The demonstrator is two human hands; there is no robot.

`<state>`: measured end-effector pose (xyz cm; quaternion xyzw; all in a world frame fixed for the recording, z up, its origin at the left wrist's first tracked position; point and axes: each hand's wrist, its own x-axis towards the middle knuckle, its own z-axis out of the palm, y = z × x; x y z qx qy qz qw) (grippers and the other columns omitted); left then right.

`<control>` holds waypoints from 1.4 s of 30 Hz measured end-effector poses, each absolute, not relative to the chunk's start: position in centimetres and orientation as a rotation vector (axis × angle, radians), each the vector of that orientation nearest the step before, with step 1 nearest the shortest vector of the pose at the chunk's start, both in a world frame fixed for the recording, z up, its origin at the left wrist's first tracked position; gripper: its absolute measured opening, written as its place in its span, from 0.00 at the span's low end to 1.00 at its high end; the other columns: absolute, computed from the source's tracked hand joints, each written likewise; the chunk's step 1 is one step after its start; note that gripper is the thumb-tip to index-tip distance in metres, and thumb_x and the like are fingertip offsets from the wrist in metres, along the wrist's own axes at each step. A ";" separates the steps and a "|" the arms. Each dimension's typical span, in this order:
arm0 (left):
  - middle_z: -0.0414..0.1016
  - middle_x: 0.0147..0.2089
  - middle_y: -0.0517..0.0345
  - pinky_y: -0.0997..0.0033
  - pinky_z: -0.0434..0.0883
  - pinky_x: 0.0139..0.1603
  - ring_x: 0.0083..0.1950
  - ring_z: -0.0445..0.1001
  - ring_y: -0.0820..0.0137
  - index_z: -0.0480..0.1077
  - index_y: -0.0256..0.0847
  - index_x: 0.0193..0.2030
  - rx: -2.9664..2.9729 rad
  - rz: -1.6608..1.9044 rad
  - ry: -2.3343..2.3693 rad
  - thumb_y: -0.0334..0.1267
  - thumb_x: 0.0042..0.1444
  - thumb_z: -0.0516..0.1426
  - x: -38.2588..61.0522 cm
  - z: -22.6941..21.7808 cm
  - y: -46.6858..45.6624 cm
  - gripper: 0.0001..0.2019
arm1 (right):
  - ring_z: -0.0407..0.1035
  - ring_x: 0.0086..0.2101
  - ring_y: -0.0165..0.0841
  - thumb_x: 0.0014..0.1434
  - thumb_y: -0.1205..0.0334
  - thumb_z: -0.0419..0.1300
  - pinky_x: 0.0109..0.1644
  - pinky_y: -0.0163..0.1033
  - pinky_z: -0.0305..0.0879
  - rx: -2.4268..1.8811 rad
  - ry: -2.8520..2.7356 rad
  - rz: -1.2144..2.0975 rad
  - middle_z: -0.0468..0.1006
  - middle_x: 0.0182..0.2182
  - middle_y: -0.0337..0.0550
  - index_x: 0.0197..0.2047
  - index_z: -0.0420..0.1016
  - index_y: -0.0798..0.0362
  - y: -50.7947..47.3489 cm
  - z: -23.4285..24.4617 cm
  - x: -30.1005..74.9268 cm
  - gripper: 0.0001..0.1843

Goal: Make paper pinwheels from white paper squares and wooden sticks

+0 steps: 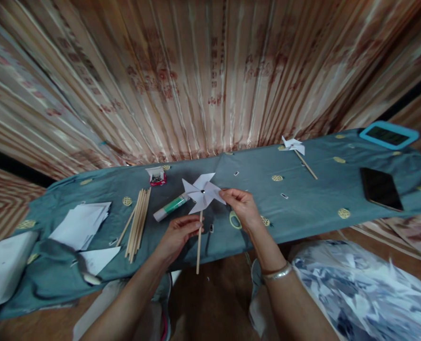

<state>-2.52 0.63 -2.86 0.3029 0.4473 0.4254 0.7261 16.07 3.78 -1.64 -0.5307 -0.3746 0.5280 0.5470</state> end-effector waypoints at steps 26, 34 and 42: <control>0.78 0.26 0.56 0.71 0.73 0.35 0.26 0.74 0.73 0.79 0.34 0.28 0.632 1.028 1.022 0.40 0.27 0.73 -2.3 -3.2 1.1 0.19 | 0.58 0.23 0.26 0.33 0.47 0.74 0.30 0.35 0.55 -1.224 -0.991 1.407 0.68 0.18 0.33 0.16 0.72 0.53 2.5 -1.2 13.3 0.21; 0.78 0.26 0.56 0.71 0.73 0.35 0.26 0.74 0.73 0.79 0.34 0.27 0.611 1.035 1.034 0.41 0.25 0.74 -2.2 -3.1 1.0 0.19 | 0.67 0.25 0.28 0.35 0.46 0.74 0.34 0.37 0.63 -1.205 -1.011 1.433 0.77 0.21 0.37 0.22 0.79 0.52 2.4 -2.2 12.9 0.19; 0.78 0.26 0.56 0.73 0.73 0.35 0.26 0.74 0.74 0.80 0.34 0.28 0.615 1.034 1.015 0.41 0.25 0.74 -2.1 -3.2 1.0 0.20 | 0.66 0.25 0.28 0.39 0.45 0.72 0.33 0.36 0.62 -1.205 -1.116 1.386 0.77 0.21 0.38 0.20 0.77 0.53 2.5 -2.7 12.7 0.19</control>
